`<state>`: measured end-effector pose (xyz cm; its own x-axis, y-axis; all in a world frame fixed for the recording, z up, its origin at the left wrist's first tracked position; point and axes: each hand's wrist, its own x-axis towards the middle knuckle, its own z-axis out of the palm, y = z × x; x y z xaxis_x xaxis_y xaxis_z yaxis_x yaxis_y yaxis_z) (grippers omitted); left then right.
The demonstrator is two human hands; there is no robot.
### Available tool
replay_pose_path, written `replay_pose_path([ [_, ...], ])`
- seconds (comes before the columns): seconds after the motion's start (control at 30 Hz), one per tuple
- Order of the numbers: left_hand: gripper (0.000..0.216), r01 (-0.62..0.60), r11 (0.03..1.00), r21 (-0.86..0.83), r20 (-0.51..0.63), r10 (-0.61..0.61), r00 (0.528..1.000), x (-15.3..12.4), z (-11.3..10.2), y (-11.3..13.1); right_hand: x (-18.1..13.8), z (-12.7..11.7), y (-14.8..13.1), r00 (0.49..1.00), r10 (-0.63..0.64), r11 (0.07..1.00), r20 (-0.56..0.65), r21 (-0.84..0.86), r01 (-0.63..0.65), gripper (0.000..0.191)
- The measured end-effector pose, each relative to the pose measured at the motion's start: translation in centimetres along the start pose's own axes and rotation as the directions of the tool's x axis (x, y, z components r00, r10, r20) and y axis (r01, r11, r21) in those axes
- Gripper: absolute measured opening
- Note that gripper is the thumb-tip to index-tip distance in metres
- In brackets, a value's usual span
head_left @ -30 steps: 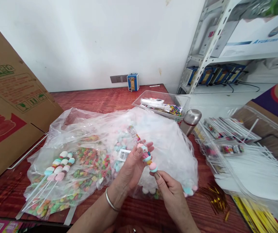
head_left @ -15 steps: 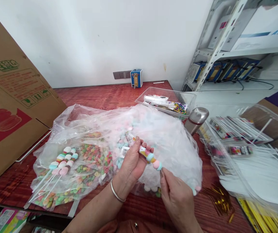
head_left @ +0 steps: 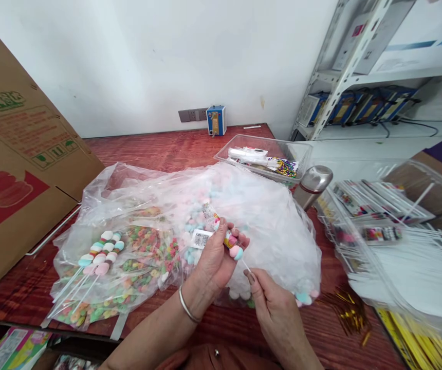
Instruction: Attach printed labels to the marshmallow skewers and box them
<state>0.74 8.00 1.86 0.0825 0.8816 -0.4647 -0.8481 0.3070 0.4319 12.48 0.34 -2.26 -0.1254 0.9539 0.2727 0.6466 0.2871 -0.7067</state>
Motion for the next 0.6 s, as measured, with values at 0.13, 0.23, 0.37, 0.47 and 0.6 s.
replay_pose_path([
  [0.13, 0.029, 0.031, 0.997, 0.067, 0.088, -0.036, 0.995, -0.2, -0.4, -0.8, 0.3, 0.2, 0.1, 0.996, -0.021, 0.993, -0.090, -0.118, 0.010, 0.036],
  [0.23, 0.027, -0.019, 0.997, 0.079, 0.076, 0.013, 0.997, 0.0, -0.5, -0.5, 0.6, 0.2, 0.3, 0.998, -0.025, 0.997, -0.064, -0.077, 0.020, 0.034],
  [0.37, 0.023, -0.064, 0.993, 0.098, 0.064, 0.058, 0.996, 0.3, -0.3, 0.4, 0.4, 0.1, 0.5, 0.992, -0.036, 0.998, -0.121, -0.052, 0.030, 0.033],
  [0.47, 0.027, 0.011, 0.997, 0.074, 0.083, -0.017, 0.996, 0.3, -0.3, 0.7, 0.2, -0.2, 0.4, 0.990, 0.143, 0.958, 0.007, 0.251, -0.141, 0.034],
  [0.6, 0.033, 0.057, 0.996, 0.066, 0.106, -0.064, 0.992, -0.1, -0.2, 0.5, 0.5, -0.6, -0.2, 0.890, 0.310, 0.564, 0.334, 0.689, -0.455, 0.036],
])
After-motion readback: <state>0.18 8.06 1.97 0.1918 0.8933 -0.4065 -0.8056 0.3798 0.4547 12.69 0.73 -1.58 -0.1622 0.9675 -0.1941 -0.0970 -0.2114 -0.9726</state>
